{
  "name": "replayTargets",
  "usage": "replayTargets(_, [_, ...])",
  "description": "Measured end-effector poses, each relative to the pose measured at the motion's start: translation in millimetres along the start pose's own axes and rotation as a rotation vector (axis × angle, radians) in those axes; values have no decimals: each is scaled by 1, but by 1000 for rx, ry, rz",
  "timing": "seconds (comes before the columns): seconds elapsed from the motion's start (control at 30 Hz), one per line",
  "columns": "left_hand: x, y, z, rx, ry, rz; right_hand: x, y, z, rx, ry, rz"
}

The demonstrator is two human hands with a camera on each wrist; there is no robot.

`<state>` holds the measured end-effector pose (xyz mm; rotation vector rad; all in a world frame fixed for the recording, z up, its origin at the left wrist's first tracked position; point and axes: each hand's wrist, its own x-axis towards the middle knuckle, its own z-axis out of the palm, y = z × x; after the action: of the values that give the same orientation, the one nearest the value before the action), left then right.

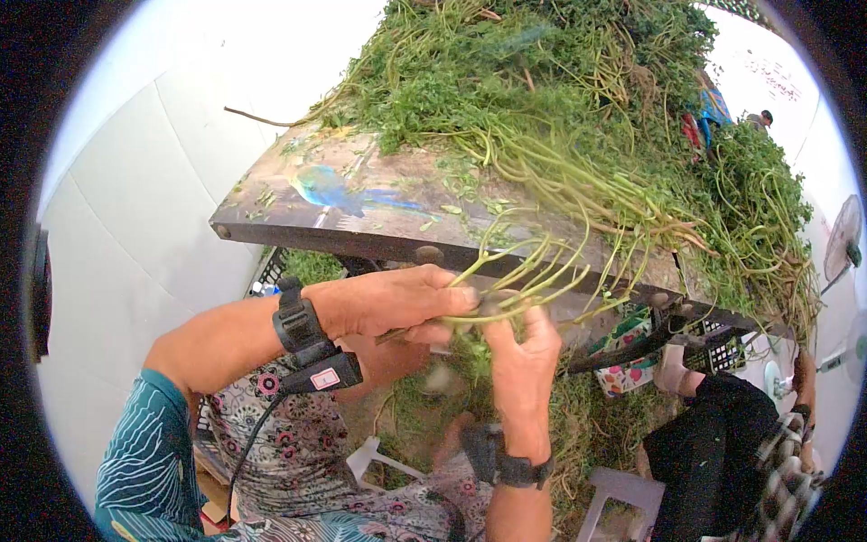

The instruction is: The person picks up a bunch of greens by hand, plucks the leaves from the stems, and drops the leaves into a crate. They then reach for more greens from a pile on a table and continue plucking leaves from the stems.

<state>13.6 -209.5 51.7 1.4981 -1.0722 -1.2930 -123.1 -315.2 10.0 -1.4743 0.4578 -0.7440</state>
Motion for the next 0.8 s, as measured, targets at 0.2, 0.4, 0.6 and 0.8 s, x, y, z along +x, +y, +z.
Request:
replayTargets(0.2, [6,-8,3,-83,39,85,-13,-14,2,-123,-120,-9])
replayTargets(0.4, [5,-4,8,53,3,-24,-3,2,-3,88,35,41])
replayTargets(0.6, [16,-26,-1,306,-219,226,-6,1,-10,267,-27,105])
replayTargets(0.8, [-4,2,3,-96,-156,98,-9,2,-8,161,31,79])
